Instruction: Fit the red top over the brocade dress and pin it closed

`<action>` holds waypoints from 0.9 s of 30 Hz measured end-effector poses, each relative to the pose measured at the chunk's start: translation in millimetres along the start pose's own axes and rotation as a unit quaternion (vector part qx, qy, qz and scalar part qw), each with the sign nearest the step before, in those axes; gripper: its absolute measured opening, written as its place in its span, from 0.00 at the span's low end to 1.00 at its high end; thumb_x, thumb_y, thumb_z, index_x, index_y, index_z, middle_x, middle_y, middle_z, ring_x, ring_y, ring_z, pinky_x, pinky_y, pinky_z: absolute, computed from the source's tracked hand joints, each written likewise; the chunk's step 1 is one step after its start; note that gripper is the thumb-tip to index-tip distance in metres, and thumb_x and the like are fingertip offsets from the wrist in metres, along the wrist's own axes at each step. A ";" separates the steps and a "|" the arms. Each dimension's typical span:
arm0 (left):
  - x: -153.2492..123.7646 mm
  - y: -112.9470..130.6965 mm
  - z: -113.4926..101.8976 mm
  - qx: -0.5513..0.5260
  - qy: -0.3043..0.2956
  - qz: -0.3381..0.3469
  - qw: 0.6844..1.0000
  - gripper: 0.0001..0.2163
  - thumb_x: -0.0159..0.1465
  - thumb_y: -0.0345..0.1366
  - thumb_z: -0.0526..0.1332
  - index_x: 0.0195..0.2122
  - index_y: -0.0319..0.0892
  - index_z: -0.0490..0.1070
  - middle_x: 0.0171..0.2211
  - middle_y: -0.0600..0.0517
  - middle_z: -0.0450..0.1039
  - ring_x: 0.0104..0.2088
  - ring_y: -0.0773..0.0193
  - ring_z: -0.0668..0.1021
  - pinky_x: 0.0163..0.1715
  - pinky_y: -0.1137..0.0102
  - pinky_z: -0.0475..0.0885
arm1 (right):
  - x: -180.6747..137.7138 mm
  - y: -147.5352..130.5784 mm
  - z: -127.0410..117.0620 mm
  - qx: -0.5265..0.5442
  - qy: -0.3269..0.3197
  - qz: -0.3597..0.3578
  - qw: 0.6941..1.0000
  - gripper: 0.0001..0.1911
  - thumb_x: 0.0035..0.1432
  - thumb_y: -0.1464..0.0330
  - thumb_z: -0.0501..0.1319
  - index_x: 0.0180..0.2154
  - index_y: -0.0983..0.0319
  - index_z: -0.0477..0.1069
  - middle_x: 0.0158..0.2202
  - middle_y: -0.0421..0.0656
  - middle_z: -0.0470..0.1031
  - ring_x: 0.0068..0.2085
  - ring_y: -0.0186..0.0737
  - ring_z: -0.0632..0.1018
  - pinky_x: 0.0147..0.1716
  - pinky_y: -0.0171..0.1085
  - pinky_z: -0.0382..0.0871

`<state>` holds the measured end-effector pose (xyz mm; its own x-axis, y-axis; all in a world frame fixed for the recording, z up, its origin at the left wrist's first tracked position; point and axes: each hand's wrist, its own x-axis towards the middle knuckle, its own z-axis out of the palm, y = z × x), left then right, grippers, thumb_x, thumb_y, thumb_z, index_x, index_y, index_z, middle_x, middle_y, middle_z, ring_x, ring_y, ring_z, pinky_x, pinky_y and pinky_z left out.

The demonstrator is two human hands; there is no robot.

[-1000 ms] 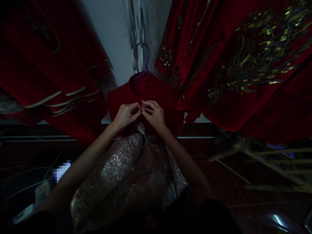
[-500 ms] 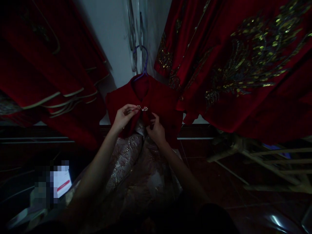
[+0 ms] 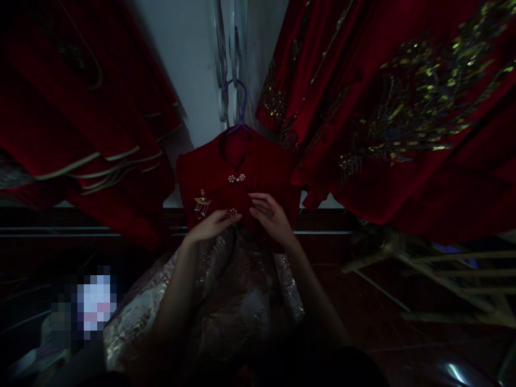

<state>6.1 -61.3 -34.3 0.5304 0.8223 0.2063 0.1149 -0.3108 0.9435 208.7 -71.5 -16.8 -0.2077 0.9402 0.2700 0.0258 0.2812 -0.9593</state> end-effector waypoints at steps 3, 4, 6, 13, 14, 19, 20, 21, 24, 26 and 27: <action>-4.0 -5.5 -13.7 -0.036 0.121 -0.025 0.992 0.16 0.60 0.49 0.61 0.30 0.38 0.74 0.28 0.54 0.75 0.28 0.67 0.75 0.32 0.71 0.73 | -3.3 -5.7 9.0 -0.047 -0.017 -0.043 0.998 0.14 0.57 0.63 0.63 0.47 0.55 0.71 0.52 0.43 0.73 0.53 0.38 0.74 0.53 0.40 0.71; -4.6 -8.4 -18.6 -0.054 0.170 -0.027 0.984 0.16 0.58 0.49 0.63 0.32 0.38 0.74 0.29 0.53 0.75 0.28 0.67 0.75 0.31 0.71 0.73 | -3.9 -6.5 11.6 -0.069 0.001 -0.060 0.996 0.13 0.58 0.63 0.62 0.45 0.56 0.72 0.52 0.44 0.72 0.53 0.39 0.74 0.51 0.39 0.72; -5.8 -14.3 -27.5 -0.090 0.272 -0.026 0.958 0.17 0.55 0.48 0.66 0.36 0.38 0.74 0.31 0.53 0.76 0.28 0.67 0.75 0.28 0.73 0.73 | -4.5 -6.5 16.2 -0.106 0.046 -0.080 0.990 0.10 0.58 0.63 0.61 0.42 0.57 0.74 0.49 0.45 0.73 0.49 0.39 0.75 0.45 0.37 0.74; -21.5 -4.7 -32.2 -0.081 0.089 -0.058 0.991 0.15 0.60 0.48 0.62 0.38 0.41 0.76 0.32 0.52 0.77 0.32 0.65 0.79 0.33 0.70 0.77 | -10.6 -1.2 38.6 -0.101 -0.002 -0.019 0.995 0.17 0.54 0.58 0.64 0.44 0.59 0.69 0.37 0.42 0.75 0.33 0.33 0.76 0.27 0.31 0.71; -24.3 -0.2 -30.7 -0.064 0.038 -0.054 0.996 0.14 0.60 0.47 0.61 0.37 0.41 0.76 0.32 0.52 0.78 0.33 0.65 0.79 0.35 0.69 0.77 | -11.9 0.0 42.4 -0.120 -0.005 -0.022 0.992 0.20 0.51 0.58 0.67 0.44 0.59 0.68 0.38 0.43 0.74 0.34 0.34 0.75 0.28 0.32 0.71; -32.3 9.1 -30.7 -0.006 -0.043 -0.033 0.999 0.14 0.64 0.45 0.57 0.33 0.43 0.79 0.30 0.51 0.80 0.31 0.64 0.79 0.35 0.69 0.76 | -15.3 4.0 52.0 -0.183 -0.003 -0.040 0.982 0.18 0.48 0.64 0.68 0.39 0.58 0.66 0.33 0.40 0.72 0.31 0.34 0.73 0.27 0.32 0.69; -33.2 8.3 -32.0 -0.005 -0.037 -0.039 0.999 0.14 0.64 0.45 0.57 0.34 0.43 0.79 0.31 0.50 0.80 0.31 0.64 0.80 0.36 0.68 0.77 | -15.2 4.0 51.9 -0.186 -0.003 -0.041 0.982 0.15 0.49 0.65 0.66 0.39 0.58 0.66 0.33 0.40 0.72 0.31 0.34 0.73 0.27 0.32 0.70; -33.8 7.3 -33.2 -0.005 -0.024 -0.044 0.999 0.14 0.64 0.44 0.57 0.35 0.43 0.79 0.32 0.50 0.80 0.32 0.64 0.80 0.36 0.68 0.77 | -15.1 3.9 51.6 -0.188 -0.002 -0.042 0.981 0.14 0.50 0.66 0.65 0.39 0.58 0.66 0.33 0.40 0.72 0.31 0.34 0.74 0.28 0.32 0.70; -34.0 6.4 -33.2 -0.002 0.009 -0.039 0.999 0.12 0.62 0.43 0.60 0.41 0.44 0.78 0.37 0.49 0.81 0.35 0.63 0.81 0.39 0.67 0.76 | -13.9 3.8 50.6 -0.180 0.009 -0.044 0.983 0.12 0.51 0.66 0.64 0.38 0.59 0.65 0.33 0.40 0.72 0.32 0.34 0.75 0.29 0.33 0.71; -32.3 8.4 -29.8 0.000 0.021 -0.024 0.999 0.12 0.61 0.42 0.62 0.43 0.43 0.77 0.38 0.49 0.80 0.36 0.64 0.80 0.39 0.68 0.76 | -13.1 4.1 50.7 -0.156 0.012 -0.041 0.987 0.13 0.51 0.65 0.65 0.36 0.58 0.64 0.31 0.39 0.72 0.31 0.34 0.75 0.28 0.33 0.71; -31.0 9.6 -27.9 0.003 0.032 -0.018 0.999 0.12 0.61 0.42 0.62 0.42 0.43 0.77 0.37 0.49 0.80 0.35 0.64 0.80 0.38 0.69 0.75 | -12.6 4.1 50.8 -0.140 0.014 -0.040 0.989 0.13 0.52 0.64 0.65 0.36 0.58 0.63 0.31 0.39 0.71 0.31 0.34 0.75 0.28 0.33 0.71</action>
<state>-32.6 -76.5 -24.3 0.4710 0.8616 0.1892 0.1386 -0.2841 0.9487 161.7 -92.0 -28.4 -0.1925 0.9166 0.3505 0.2817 0.3938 -0.8750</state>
